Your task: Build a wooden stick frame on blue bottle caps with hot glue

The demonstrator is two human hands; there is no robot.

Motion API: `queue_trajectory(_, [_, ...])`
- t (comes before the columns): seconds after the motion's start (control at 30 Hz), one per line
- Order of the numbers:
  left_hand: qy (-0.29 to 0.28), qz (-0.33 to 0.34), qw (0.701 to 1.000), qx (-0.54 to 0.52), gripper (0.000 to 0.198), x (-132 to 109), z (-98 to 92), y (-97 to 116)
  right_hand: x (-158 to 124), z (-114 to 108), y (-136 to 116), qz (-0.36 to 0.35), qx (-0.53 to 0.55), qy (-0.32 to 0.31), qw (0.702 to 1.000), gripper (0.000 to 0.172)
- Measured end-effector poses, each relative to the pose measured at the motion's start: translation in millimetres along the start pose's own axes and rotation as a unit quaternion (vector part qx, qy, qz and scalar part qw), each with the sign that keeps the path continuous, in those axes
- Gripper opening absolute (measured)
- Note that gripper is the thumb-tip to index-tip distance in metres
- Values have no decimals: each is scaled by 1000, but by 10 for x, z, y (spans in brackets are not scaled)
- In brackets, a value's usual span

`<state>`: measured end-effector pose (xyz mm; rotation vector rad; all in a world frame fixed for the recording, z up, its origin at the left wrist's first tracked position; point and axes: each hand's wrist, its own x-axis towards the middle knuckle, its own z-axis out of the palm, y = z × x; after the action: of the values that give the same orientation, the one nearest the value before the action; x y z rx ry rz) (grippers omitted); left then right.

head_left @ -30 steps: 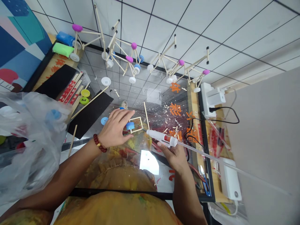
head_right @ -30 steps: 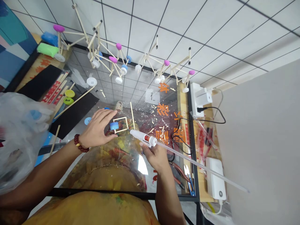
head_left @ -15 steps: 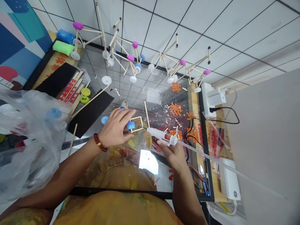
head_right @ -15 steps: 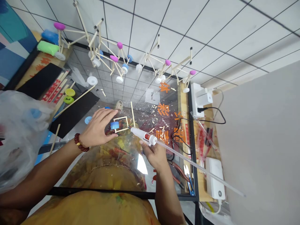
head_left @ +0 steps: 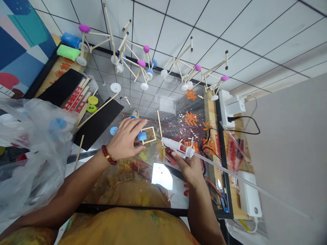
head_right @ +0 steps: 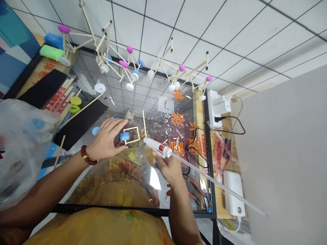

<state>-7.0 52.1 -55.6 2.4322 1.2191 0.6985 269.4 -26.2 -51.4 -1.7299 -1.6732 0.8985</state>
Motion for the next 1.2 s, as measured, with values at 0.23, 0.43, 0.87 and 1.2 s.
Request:
queue_trajectory(0.23, [1, 4, 1000, 1, 87, 2, 0, 1, -42, -45, 14, 12, -13, -16, 1000, 26])
queue_trajectory(0.43, [0, 6, 1000, 7, 88, 3, 2, -4, -79, -95, -18, 5, -11, -41, 999, 28])
queue_trajectory(0.87, [-5, 1, 1000, 3, 87, 17, -8, 10, -38, -19, -16, -11, 17, 64, 998, 25])
queue_trajectory(1.2, [-10, -4, 1000, 11, 88, 10, -32, 2, 63, 58, -25, 4, 103, 83, 991, 35])
